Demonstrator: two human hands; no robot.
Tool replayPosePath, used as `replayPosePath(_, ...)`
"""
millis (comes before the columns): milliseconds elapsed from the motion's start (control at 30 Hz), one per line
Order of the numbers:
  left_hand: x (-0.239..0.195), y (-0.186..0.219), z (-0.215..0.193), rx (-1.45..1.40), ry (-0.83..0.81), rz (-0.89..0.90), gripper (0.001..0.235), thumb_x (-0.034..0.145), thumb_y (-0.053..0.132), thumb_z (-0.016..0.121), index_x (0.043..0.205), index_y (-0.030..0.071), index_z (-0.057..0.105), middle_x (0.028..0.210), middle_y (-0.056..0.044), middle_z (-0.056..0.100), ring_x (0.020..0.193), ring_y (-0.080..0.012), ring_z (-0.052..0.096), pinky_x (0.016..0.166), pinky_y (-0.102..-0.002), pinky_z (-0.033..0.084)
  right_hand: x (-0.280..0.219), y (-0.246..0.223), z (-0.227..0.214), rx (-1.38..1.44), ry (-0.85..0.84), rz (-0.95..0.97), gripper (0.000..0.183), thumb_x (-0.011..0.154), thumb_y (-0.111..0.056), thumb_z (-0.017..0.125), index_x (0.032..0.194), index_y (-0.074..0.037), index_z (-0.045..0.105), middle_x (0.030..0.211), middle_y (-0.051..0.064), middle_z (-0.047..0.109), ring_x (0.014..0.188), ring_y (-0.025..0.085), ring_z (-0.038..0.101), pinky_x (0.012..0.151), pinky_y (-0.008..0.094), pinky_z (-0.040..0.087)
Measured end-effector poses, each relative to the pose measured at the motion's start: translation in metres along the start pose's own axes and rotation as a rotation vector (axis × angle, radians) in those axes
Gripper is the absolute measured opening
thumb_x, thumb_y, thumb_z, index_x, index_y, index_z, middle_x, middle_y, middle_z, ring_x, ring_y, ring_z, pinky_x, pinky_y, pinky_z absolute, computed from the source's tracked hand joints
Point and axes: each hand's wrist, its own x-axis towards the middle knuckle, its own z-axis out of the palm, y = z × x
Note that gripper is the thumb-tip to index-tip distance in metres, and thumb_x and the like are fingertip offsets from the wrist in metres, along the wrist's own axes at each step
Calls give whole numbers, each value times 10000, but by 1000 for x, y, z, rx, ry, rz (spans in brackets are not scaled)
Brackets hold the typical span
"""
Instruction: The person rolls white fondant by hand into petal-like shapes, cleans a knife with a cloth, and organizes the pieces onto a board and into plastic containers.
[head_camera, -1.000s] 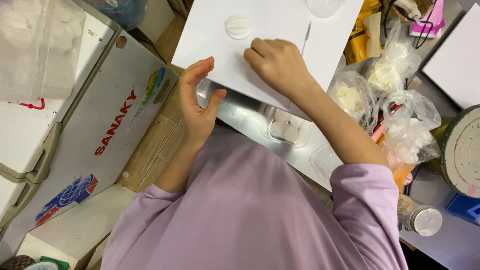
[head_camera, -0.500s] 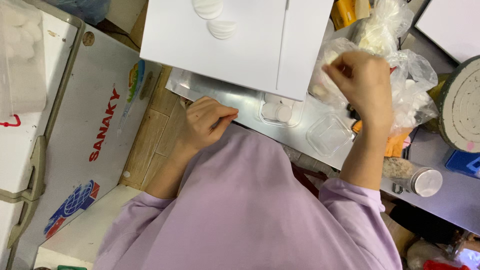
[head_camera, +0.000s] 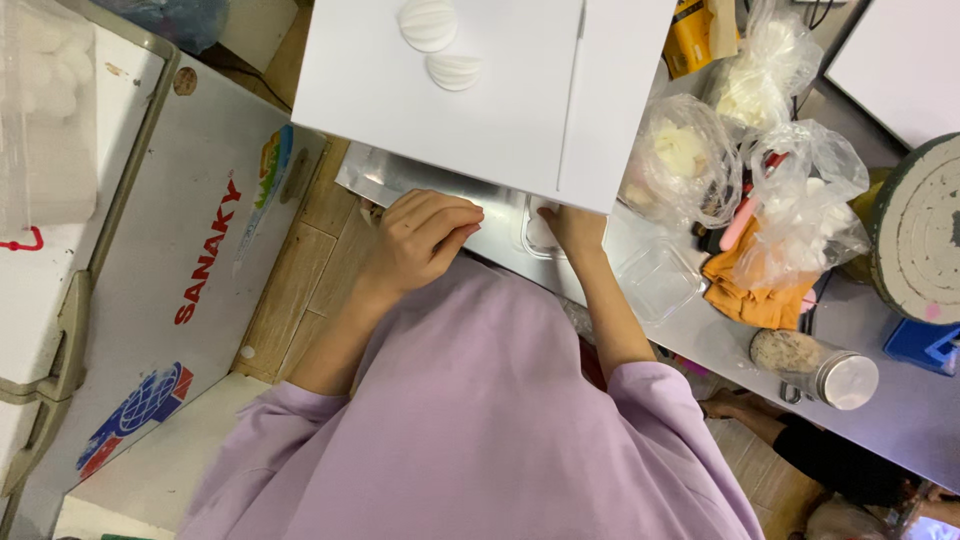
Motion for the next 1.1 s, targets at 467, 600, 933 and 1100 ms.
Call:
replayPosePath(467, -20, -9, 3, 40, 35, -14, 48, 934, 63, 772, 959, 69, 732, 951, -29, 748, 845, -181, 715, 773, -328, 547, -20, -10, 18, -27, -97, 105, 178, 851, -219, 764, 1025, -184, 752, 781, 15, 741, 715, 273, 712, 660, 416, 555)
replayPosePath(600, -19, -8, 2, 67, 15, -16, 52, 935, 65, 772, 963, 70, 729, 958, -29, 745, 859, -183, 717, 790, -330, 554, -22, -29, -13, 36, -164, 165, 389, 841, -260, 790, 1211, -183, 699, 839, 36, 754, 782, 277, 721, 690, 424, 559)
replayPosePath(933, -15, -4, 5, 58, -7, -18, 60, 928, 66, 778, 966, 65, 731, 943, -35, 743, 858, -190, 715, 784, -339, 546, -30, -42, -9, -72, -24, -104, 718, 588, -333, 934, 1216, -115, 661, 1181, 114, 617, 1047, 314, 639, 735, 452, 560)
replayPosePath(1100, -16, -3, 2, 70, -8, -19, 66, 929, 62, 771, 972, 56, 721, 958, -49, 745, 872, -210, 715, 793, -350, 545, -30, -33, 0, -73, 4, -142, 642, 610, -339, 930, 1162, -103, 702, 1151, 92, 633, 1032, 304, 642, 746, 451, 550)
